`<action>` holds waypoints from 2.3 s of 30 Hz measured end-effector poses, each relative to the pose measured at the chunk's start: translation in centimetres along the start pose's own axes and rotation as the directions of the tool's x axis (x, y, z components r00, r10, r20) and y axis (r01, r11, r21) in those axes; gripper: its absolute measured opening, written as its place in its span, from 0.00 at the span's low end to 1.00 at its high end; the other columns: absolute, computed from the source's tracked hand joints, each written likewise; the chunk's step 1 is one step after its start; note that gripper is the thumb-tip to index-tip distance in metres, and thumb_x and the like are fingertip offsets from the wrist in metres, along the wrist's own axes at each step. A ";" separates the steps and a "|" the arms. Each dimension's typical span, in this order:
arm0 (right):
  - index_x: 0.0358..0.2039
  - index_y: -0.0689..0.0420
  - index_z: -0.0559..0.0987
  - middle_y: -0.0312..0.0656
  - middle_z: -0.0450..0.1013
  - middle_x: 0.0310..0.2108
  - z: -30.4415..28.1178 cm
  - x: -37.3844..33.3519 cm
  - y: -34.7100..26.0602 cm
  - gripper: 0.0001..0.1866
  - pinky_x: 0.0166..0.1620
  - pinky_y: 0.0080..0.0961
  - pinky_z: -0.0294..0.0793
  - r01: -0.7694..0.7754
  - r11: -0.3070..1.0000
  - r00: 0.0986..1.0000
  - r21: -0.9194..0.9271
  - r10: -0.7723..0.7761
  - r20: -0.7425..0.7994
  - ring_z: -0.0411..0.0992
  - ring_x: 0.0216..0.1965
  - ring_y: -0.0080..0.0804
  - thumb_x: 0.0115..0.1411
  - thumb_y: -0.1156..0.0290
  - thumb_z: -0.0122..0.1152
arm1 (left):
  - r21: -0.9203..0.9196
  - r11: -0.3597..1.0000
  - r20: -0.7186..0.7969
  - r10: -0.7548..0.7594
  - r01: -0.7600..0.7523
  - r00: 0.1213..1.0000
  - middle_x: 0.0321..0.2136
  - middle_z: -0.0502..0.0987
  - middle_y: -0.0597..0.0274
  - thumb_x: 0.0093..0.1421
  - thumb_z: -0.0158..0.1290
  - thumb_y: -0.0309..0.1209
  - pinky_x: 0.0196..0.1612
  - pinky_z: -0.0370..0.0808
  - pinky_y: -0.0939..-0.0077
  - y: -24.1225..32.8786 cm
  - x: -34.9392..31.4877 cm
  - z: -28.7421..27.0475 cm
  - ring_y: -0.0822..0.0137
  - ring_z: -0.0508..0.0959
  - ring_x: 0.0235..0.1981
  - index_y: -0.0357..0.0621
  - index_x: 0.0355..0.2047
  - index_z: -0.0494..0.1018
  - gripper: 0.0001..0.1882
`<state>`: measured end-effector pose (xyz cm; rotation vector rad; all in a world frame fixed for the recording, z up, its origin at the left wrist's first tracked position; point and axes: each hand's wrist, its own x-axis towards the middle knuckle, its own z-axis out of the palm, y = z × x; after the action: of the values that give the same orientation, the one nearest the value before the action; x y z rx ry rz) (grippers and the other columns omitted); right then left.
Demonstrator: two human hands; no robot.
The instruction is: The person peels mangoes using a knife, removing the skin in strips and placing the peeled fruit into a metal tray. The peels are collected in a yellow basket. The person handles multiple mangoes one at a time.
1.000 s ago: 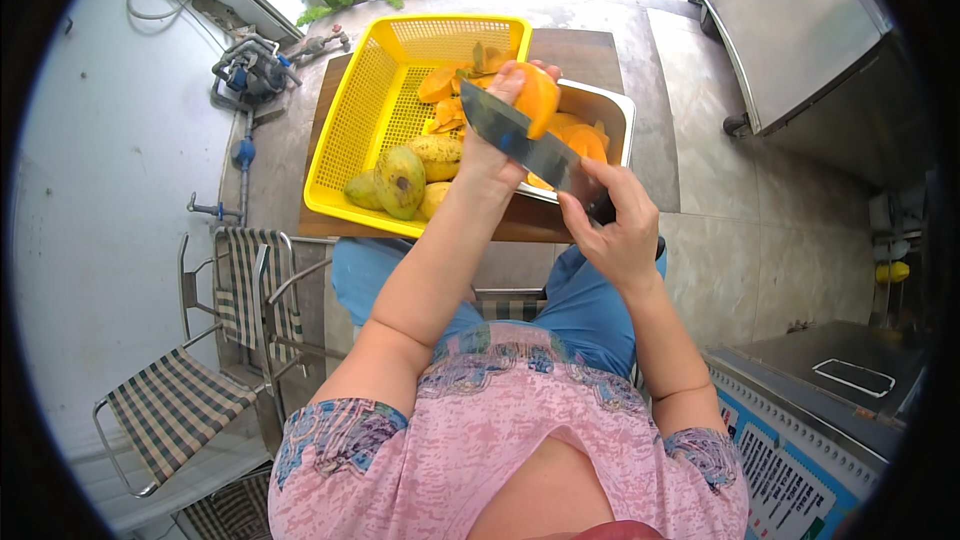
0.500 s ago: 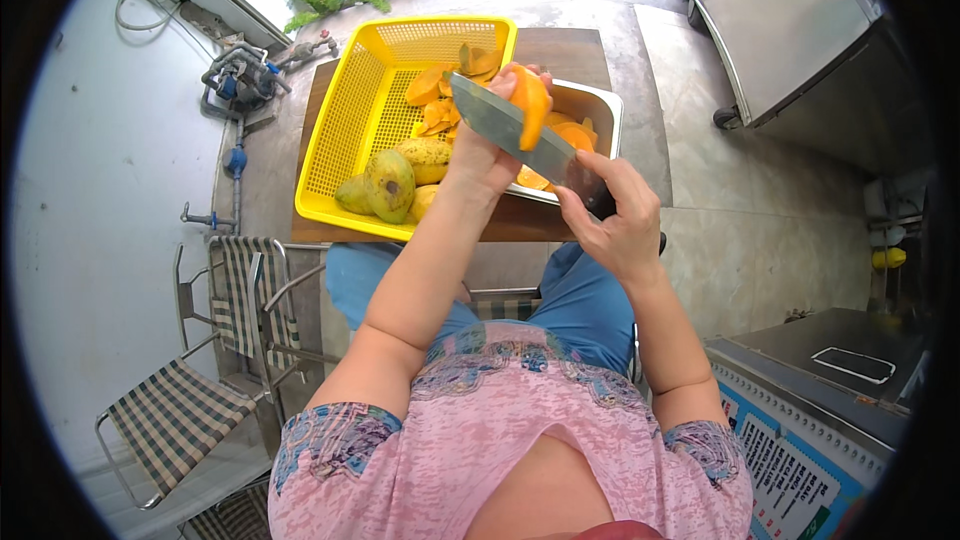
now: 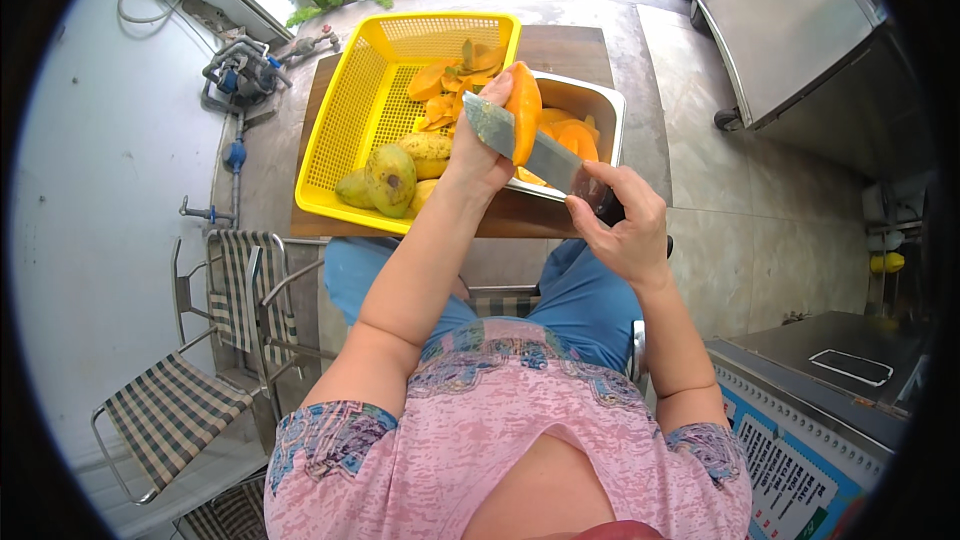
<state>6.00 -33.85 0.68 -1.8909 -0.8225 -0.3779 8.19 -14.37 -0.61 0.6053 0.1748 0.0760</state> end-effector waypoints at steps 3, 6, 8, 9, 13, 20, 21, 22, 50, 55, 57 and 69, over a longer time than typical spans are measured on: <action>0.37 0.59 0.76 0.43 0.73 0.26 0.1 0.9 -0.3 0.17 0.28 0.27 0.72 0.008 1.000 1.000 -0.028 -0.008 0.009 0.72 0.25 0.37 0.45 0.72 0.68 | 0.034 0.999 -0.026 0.016 -0.015 1.000 0.36 0.76 0.67 0.62 0.50 0.34 0.38 0.74 0.84 -0.9 0.1 1.2 0.77 0.75 0.35 0.43 0.47 0.71 0.14; 0.37 0.59 0.76 0.43 0.73 0.26 0.3 1.2 -0.5 0.17 0.28 0.27 0.72 0.008 0.999 1.000 -0.033 -0.009 -0.007 0.72 0.25 0.36 0.45 0.72 0.68 | 0.063 0.997 -0.043 0.049 -0.046 0.998 0.36 0.75 0.68 0.62 0.50 0.35 0.38 0.73 0.84 -1.1 0.0 1.6 0.77 0.75 0.36 0.44 0.48 0.71 0.15; 0.37 0.59 0.76 0.43 0.72 0.25 -0.1 0.4 -0.1 0.17 0.28 0.27 0.72 -0.021 0.999 1.000 -0.027 0.021 -0.009 0.72 0.24 0.37 0.44 0.72 0.68 | 0.078 0.995 -0.082 0.073 -0.067 0.994 0.37 0.75 0.68 0.63 0.50 0.35 0.39 0.73 0.83 -0.5 -0.1 1.3 0.77 0.75 0.36 0.43 0.49 0.70 0.16; 0.37 0.59 0.76 0.43 0.72 0.25 -0.2 0.3 0.2 0.17 0.27 0.27 0.72 -0.016 1.000 1.000 -0.023 0.016 -0.008 0.72 0.24 0.36 0.44 0.72 0.68 | 0.093 0.994 -0.083 0.063 -0.055 0.995 0.37 0.75 0.68 0.63 0.49 0.35 0.39 0.73 0.83 -0.6 0.0 1.2 0.77 0.75 0.36 0.43 0.49 0.70 0.16; 0.37 0.59 0.76 0.43 0.72 0.25 0.2 1.3 0.3 0.17 0.27 0.28 0.72 0.046 0.999 0.998 -0.017 -0.046 -0.051 0.72 0.23 0.36 0.44 0.72 0.68 | 0.119 0.993 -0.020 0.028 -0.025 0.999 0.39 0.74 0.67 0.63 0.48 0.35 0.42 0.72 0.84 -2.4 -0.2 1.7 0.77 0.74 0.38 0.41 0.50 0.68 0.17; 0.36 0.61 0.76 0.45 0.74 0.27 -1.0 0.3 0.9 0.16 0.29 0.27 0.72 -0.055 0.998 0.998 0.041 0.055 0.017 0.73 0.26 0.38 0.45 0.72 0.68 | 0.158 0.987 0.023 -0.029 0.025 0.999 0.40 0.74 0.66 0.63 0.49 0.35 0.43 0.72 0.84 -1.4 -0.2 1.1 0.77 0.74 0.40 0.40 0.50 0.68 0.18; 0.36 0.61 0.76 0.45 0.74 0.27 -0.8 0.6 0.9 0.16 0.29 0.27 0.72 -0.027 0.999 1.000 0.034 0.027 0.002 0.74 0.26 0.38 0.45 0.73 0.68 | 0.160 0.987 0.030 -0.030 0.025 0.999 0.39 0.74 0.66 0.63 0.49 0.35 0.43 0.72 0.84 -2.1 -0.2 1.0 0.77 0.74 0.40 0.39 0.50 0.68 0.18; 0.36 0.61 0.76 0.45 0.74 0.27 -0.5 1.3 0.7 0.16 0.29 0.27 0.72 0.002 1.000 1.000 0.027 -0.001 -0.013 0.74 0.26 0.37 0.45 0.73 0.67 | 0.162 0.986 0.037 -0.031 0.025 0.999 0.39 0.74 0.66 0.63 0.49 0.36 0.43 0.72 0.85 -2.8 -0.1 0.8 0.77 0.74 0.39 0.39 0.50 0.68 0.18; 0.39 0.58 0.76 0.41 0.75 0.29 -1.1 4.4 4.1 0.16 0.31 0.27 0.73 -0.069 0.982 0.991 -0.174 0.047 -0.129 0.74 0.27 0.35 0.49 0.70 0.66 | -0.375 0.826 0.403 -0.263 0.420 0.877 0.35 0.64 0.59 0.66 0.37 0.39 0.22 0.64 0.85 0.0 -0.8 -1.2 0.73 0.66 0.29 0.35 0.56 0.57 0.24; 0.39 0.58 0.76 0.41 0.75 0.29 -1.0 4.0 4.5 0.16 0.30 0.25 0.72 -0.078 0.988 0.981 -0.135 0.051 -0.189 0.73 0.26 0.31 0.49 0.70 0.66 | -0.422 0.816 0.345 -0.259 0.396 0.902 0.37 0.66 0.57 0.65 0.36 0.46 0.30 0.67 0.78 0.1 -1.3 -0.6 0.68 0.68 0.33 0.34 0.55 0.58 0.28; 0.39 0.59 0.76 0.39 0.74 0.27 -0.9 3.5 4.7 0.15 0.29 0.22 0.71 -0.178 0.984 0.973 -0.012 0.174 -0.153 0.72 0.25 0.26 0.50 0.71 0.66 | -0.418 0.831 0.282 -0.266 0.368 0.922 0.38 0.67 0.56 0.65 0.36 0.48 0.31 0.68 0.77 0.3 -1.6 0.1 0.67 0.68 0.34 0.35 0.54 0.59 0.29; 0.42 0.62 0.74 0.33 0.71 0.25 -1.4 0.2 4.6 0.14 0.29 0.13 0.67 -0.387 0.879 0.910 0.278 0.413 -0.037 0.67 0.26 0.15 0.56 0.74 0.62 | 0.232 0.952 -0.470 -0.072 0.202 0.880 0.37 0.69 0.55 0.63 0.43 0.37 0.28 0.75 0.77 9.0 4.2 -5.8 0.65 0.73 0.33 0.43 0.44 0.63 0.13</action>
<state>9.39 -36.26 -1.67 -1.7202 -0.3765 -0.0911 11.04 -3.25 -0.79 0.8457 0.6983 0.0547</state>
